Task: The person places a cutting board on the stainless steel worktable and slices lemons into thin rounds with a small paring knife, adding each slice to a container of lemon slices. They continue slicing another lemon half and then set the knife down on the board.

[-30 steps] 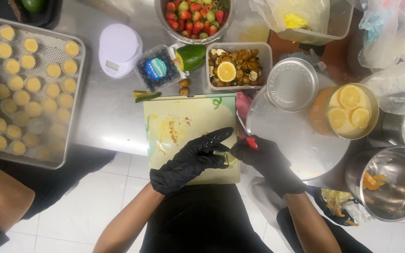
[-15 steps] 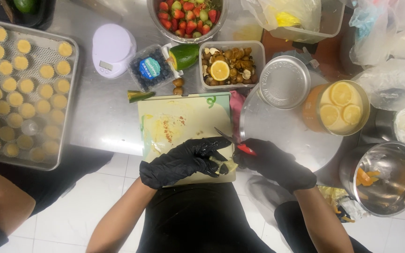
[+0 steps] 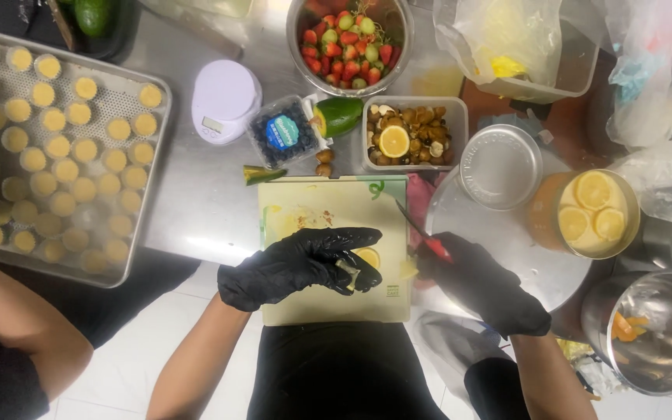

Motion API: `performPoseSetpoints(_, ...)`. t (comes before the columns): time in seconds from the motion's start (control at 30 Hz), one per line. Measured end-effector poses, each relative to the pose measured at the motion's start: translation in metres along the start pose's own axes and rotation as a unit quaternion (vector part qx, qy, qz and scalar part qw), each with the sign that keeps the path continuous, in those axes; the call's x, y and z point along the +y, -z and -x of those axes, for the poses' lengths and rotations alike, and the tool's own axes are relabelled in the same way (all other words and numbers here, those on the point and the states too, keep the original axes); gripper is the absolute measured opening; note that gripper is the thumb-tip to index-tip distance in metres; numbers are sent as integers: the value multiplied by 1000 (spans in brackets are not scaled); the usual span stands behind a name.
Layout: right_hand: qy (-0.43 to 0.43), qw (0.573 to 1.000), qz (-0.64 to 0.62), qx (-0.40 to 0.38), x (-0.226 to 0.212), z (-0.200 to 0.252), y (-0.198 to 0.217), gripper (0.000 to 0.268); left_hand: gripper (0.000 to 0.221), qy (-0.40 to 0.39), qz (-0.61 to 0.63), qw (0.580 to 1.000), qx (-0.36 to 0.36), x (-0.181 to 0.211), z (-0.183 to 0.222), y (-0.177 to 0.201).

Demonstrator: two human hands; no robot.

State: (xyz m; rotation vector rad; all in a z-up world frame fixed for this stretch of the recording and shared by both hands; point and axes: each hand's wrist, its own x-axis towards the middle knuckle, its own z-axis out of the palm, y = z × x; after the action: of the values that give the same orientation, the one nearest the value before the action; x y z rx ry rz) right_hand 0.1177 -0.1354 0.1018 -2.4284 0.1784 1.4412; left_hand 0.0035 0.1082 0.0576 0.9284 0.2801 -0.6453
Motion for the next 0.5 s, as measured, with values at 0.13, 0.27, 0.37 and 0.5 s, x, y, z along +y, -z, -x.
performPoseSetpoints(0.13,-15,978,-198,56,8,7,3,41,64,-8,48,999,3,-5,-12,6)
performPoseSetpoints(0.27,37,922,-370,110,67,-9,20,32,65,-18,70,997,0,-21,-26,0)
performPoseSetpoints(0.37,166,939,-221,204,104,-1,55,23,69,-55,75,996,7,-19,-28,-10)
performPoseSetpoints(0.5,118,907,-242,323,216,-33,107,26,74,-45,19,999,19,-25,-35,-26)
